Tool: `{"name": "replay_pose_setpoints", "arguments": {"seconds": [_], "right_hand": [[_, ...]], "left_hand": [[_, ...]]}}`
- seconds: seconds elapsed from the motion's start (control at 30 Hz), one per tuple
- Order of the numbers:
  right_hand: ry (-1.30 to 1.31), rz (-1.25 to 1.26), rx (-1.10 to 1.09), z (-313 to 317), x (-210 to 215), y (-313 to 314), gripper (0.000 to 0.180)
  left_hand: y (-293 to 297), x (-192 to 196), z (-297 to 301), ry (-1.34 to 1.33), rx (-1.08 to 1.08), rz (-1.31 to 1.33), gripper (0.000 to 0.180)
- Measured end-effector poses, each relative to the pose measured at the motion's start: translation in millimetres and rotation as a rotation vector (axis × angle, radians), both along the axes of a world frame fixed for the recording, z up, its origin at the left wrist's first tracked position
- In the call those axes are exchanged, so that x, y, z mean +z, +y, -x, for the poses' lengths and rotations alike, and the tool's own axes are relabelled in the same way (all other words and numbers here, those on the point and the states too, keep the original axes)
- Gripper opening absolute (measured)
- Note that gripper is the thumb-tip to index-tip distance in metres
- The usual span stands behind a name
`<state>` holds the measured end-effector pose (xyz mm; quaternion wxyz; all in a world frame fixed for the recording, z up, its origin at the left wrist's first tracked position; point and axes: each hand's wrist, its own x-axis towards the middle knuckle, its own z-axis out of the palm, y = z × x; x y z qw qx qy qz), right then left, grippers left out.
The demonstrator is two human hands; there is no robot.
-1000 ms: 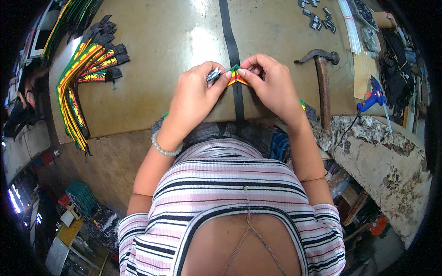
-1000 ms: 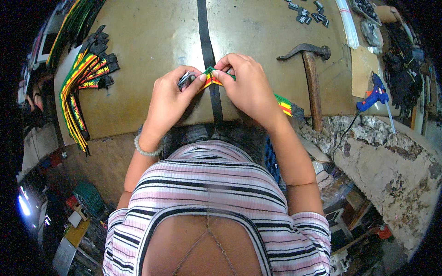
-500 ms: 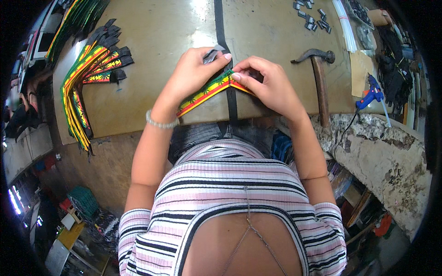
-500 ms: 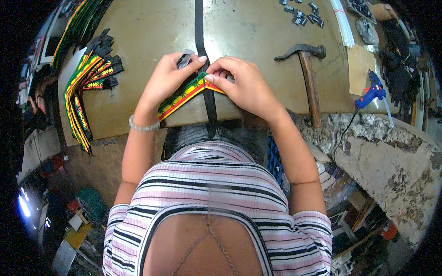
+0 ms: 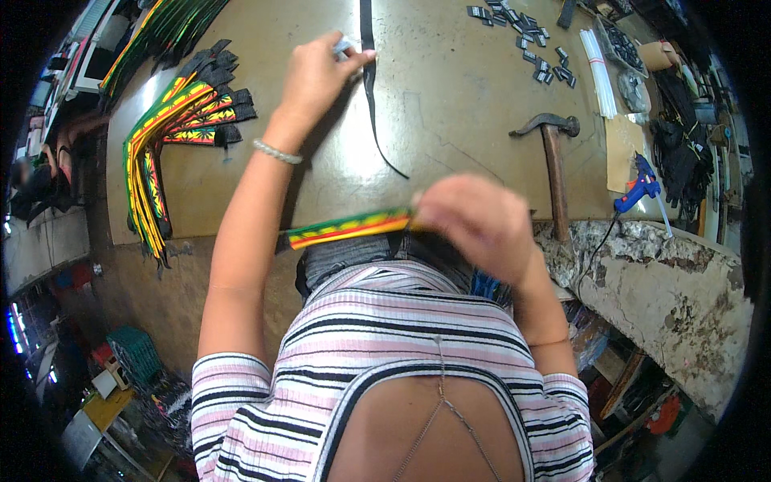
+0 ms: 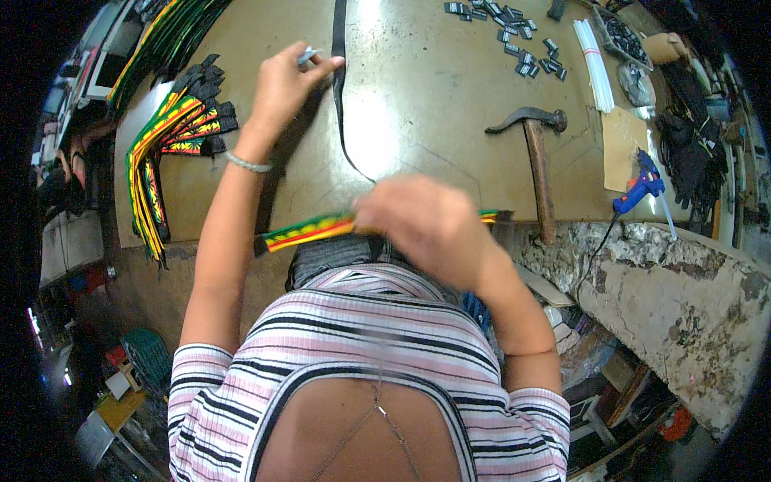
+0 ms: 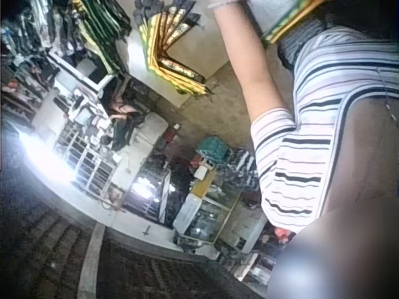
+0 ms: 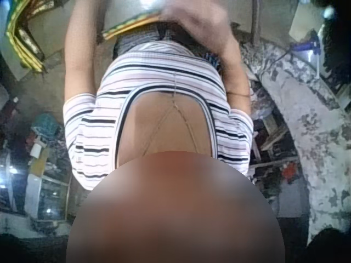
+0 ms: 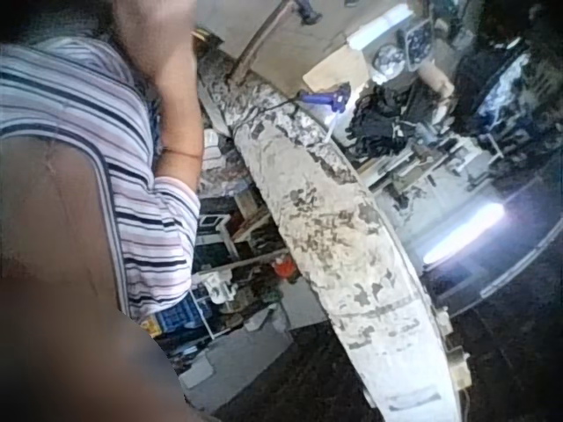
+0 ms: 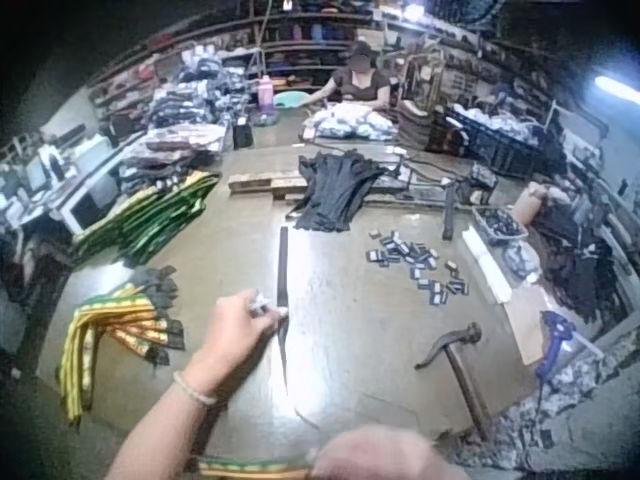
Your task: The person assembles fabric straps by applying hot glue to black webbing, attaching colorful patterned fabric, and securing metal buckles. They repeatedly fold, align, and press the materials together, then trim excess fabric with scissors.
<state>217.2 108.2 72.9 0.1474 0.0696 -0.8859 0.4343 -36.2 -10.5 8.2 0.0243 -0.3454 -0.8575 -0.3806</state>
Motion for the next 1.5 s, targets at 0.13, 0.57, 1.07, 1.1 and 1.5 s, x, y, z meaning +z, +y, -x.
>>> {"name": "replay_pose_setpoints", "arguments": {"seconds": [0.13, 0.57, 1.07, 1.1, 1.5], "right_hand": [[-0.08, 0.104, -0.27, 16, -16, 19, 0.017], [-0.687, 0.748, 0.04, 32, -10, 38, 0.029], [0.197, 1.237, -0.343, 6, -6, 57, 0.035], [0.325, 1.324, -0.422, -1, -5, 66, 0.031], [0.517, 1.17, -0.758, -54, 2, 118, 0.02]], "left_hand": [[-31, 29, -14, -0.184, 0.004, -0.074, 0.035], [-36, 62, -92, -0.305, -0.469, -0.039, 0.022], [-42, 51, -93, -0.342, -0.441, -0.028, 0.016], [-39, 49, -90, -0.33, -0.434, -0.044, 0.016], [-8, 49, -69, -0.834, -0.39, -0.043, 0.03]]}}
